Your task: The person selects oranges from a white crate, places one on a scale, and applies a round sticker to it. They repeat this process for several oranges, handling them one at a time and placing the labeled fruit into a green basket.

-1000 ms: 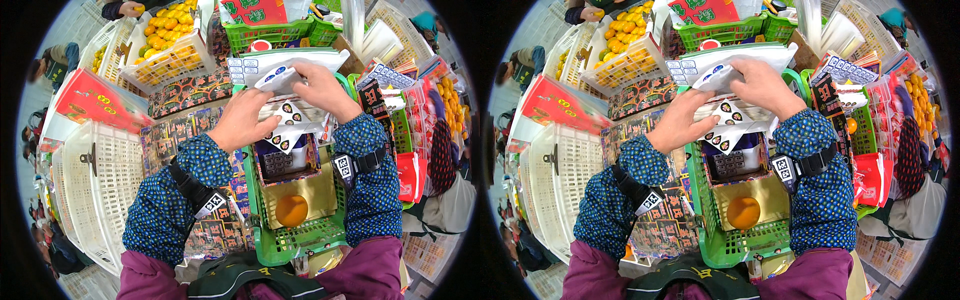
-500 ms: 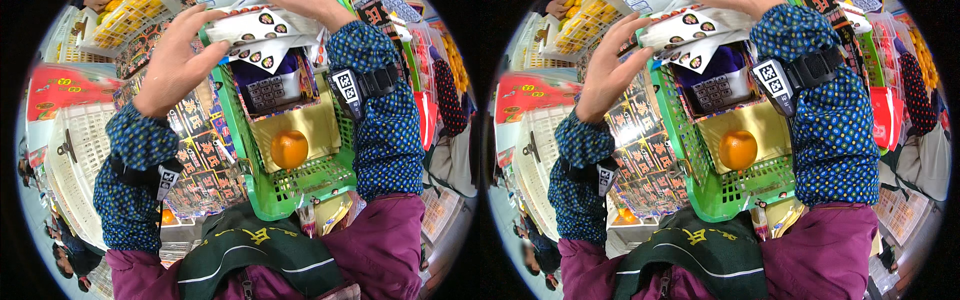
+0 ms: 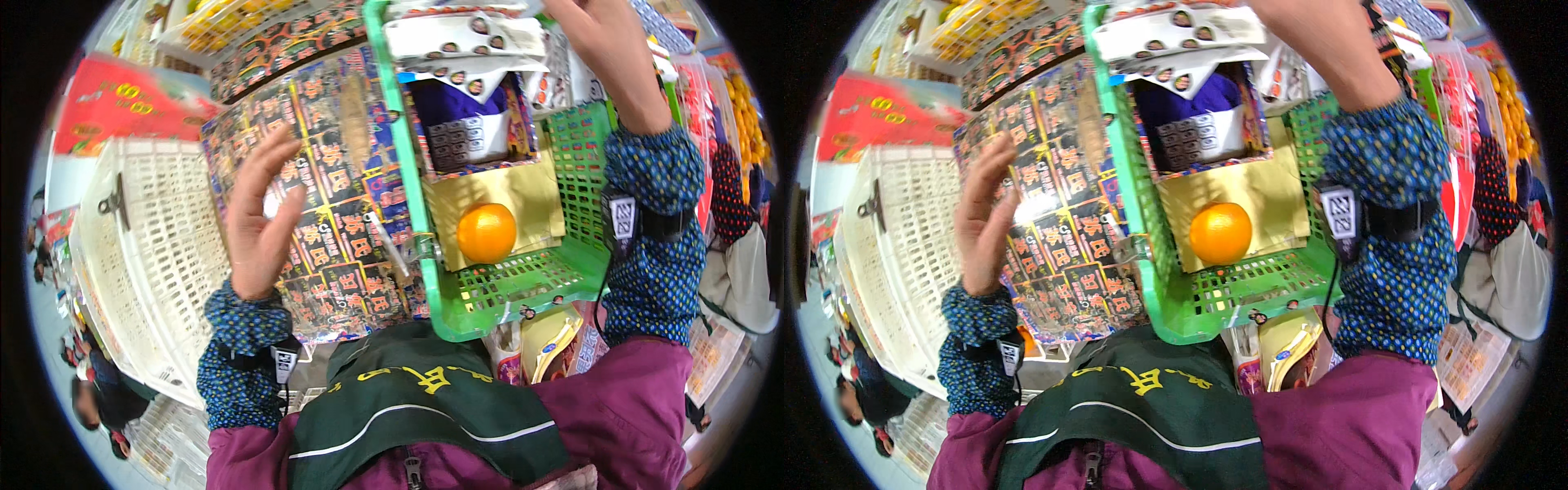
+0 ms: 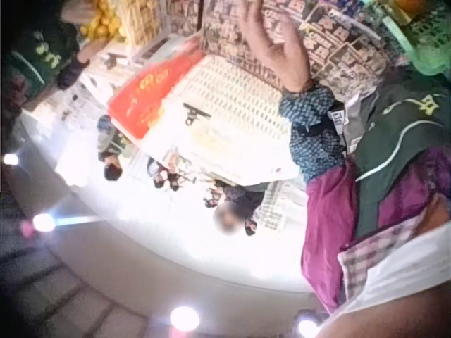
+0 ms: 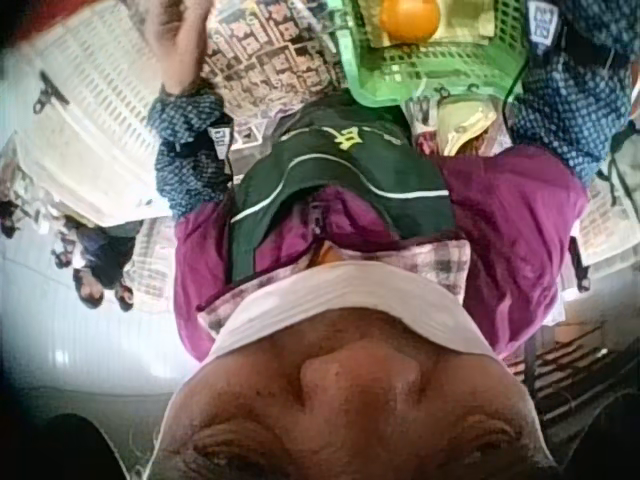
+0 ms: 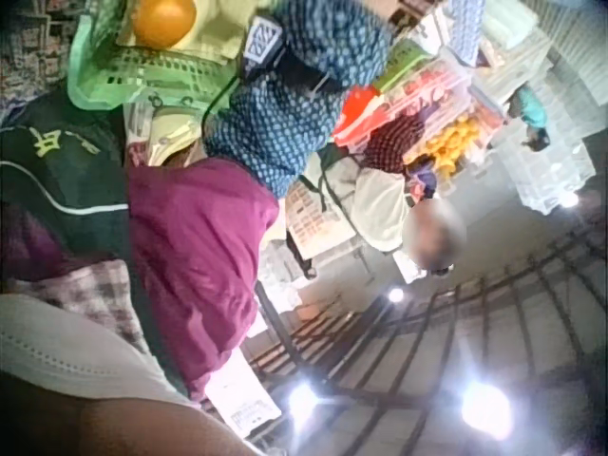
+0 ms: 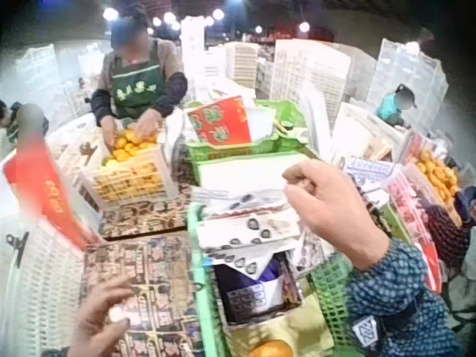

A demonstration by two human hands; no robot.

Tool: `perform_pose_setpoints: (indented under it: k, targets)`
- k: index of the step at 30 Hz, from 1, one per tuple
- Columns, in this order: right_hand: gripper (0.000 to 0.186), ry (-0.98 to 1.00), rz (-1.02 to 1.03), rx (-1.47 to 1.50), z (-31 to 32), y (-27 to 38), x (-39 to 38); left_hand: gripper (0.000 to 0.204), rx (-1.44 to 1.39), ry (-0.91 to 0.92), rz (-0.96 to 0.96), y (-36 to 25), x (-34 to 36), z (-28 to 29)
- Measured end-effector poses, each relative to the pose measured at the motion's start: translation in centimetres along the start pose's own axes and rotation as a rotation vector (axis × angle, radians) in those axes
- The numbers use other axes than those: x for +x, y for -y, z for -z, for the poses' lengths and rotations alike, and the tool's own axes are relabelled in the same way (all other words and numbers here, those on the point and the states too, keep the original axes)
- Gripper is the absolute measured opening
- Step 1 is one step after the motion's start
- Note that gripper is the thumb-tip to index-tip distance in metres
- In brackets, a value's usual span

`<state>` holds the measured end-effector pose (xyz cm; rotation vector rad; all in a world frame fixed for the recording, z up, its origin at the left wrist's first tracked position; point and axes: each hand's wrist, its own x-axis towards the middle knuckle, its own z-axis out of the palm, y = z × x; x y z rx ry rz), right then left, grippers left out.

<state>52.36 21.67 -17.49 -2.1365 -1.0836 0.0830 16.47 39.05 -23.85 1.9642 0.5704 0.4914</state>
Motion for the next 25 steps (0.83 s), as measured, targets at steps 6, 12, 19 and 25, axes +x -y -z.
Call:
perform_pose_setpoints:
  k: [6,12,19,25]
  targets:
    - [0.033,0.085,0.041,-0.112,-0.9,-1.0,-2.7,0.044,0.081,0.059,-0.056,3.1,-6.4,1.8]
    - [0.025,0.377,-0.145,-0.024,-1.4,-2.4,-6.5,0.032,-0.075,0.154,0.035,5.4,-13.8,2.7]
    - [0.038,0.709,-0.135,-0.186,-8.1,-5.7,-17.1,0.030,-0.169,0.224,0.127,8.5,-22.8,5.0]
    - [0.052,0.907,-0.474,-0.184,-12.0,-9.6,-20.7,0.031,-0.038,0.237,0.190,9.9,-28.9,8.6]
